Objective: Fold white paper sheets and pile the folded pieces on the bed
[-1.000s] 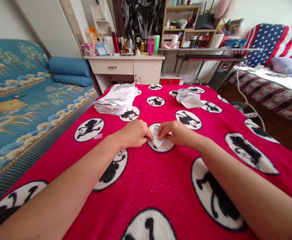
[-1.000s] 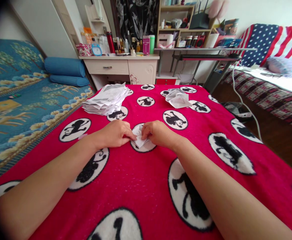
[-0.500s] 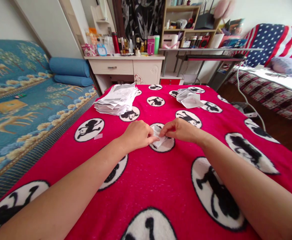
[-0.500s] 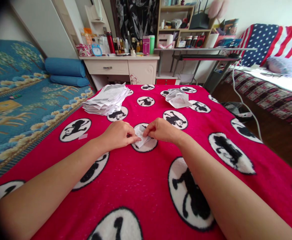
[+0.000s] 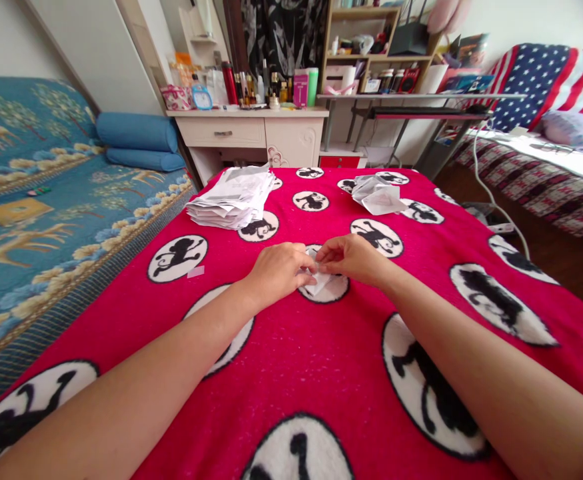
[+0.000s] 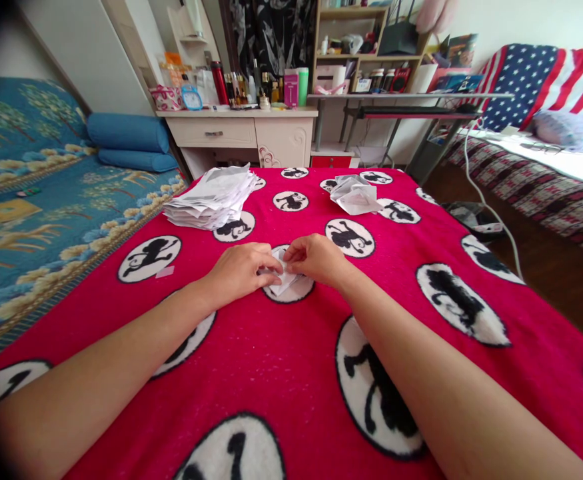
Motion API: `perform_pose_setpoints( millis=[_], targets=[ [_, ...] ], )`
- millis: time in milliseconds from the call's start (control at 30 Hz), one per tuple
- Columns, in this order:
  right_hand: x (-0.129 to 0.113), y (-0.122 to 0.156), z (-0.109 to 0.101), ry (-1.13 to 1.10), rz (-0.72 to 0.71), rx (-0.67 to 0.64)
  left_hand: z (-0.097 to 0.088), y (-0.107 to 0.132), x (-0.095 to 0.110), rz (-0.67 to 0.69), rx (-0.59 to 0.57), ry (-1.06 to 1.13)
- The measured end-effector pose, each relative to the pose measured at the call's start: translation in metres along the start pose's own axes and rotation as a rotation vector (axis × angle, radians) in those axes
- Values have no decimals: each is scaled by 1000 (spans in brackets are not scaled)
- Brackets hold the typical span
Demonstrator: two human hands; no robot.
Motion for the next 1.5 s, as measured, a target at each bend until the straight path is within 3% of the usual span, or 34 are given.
perform_pose_setpoints(
  millis=[233,500,600,700,967,1233,1367,1500],
  targets=[
    [2,1,-5,295,51,-1,1,0,-5,-35,-7,95],
    [-1,9,-22,535,195,61,23,-1,-44,-207,44,501],
    [-1,11,-26,600,251,82,22,0,-58,-282,80,456],
    [2,10,-26,609,276,74,22,3,-72,-385,42,392],
    [5,9,-21,533,226,40,28,5,-80,-429,-123,411],
    [6,10,-14,349,106,-25,34,2,-72,-295,-133,650],
    [8,8,-17,201,110,25,35,3,-74,-351,-123,788],
    [8,5,-12,-100,109,56,38,4,-74,-381,-154,827]
  ],
)
Point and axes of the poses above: each hand's wrist, its own y-axis away from the middle knuckle, its own z-axis out of the palm, x = y × z, the point moved 9 cm from there along -y, towards the middle knuckle, and after that the axes turned 2 degrees about -y, right-handed, at the moved point
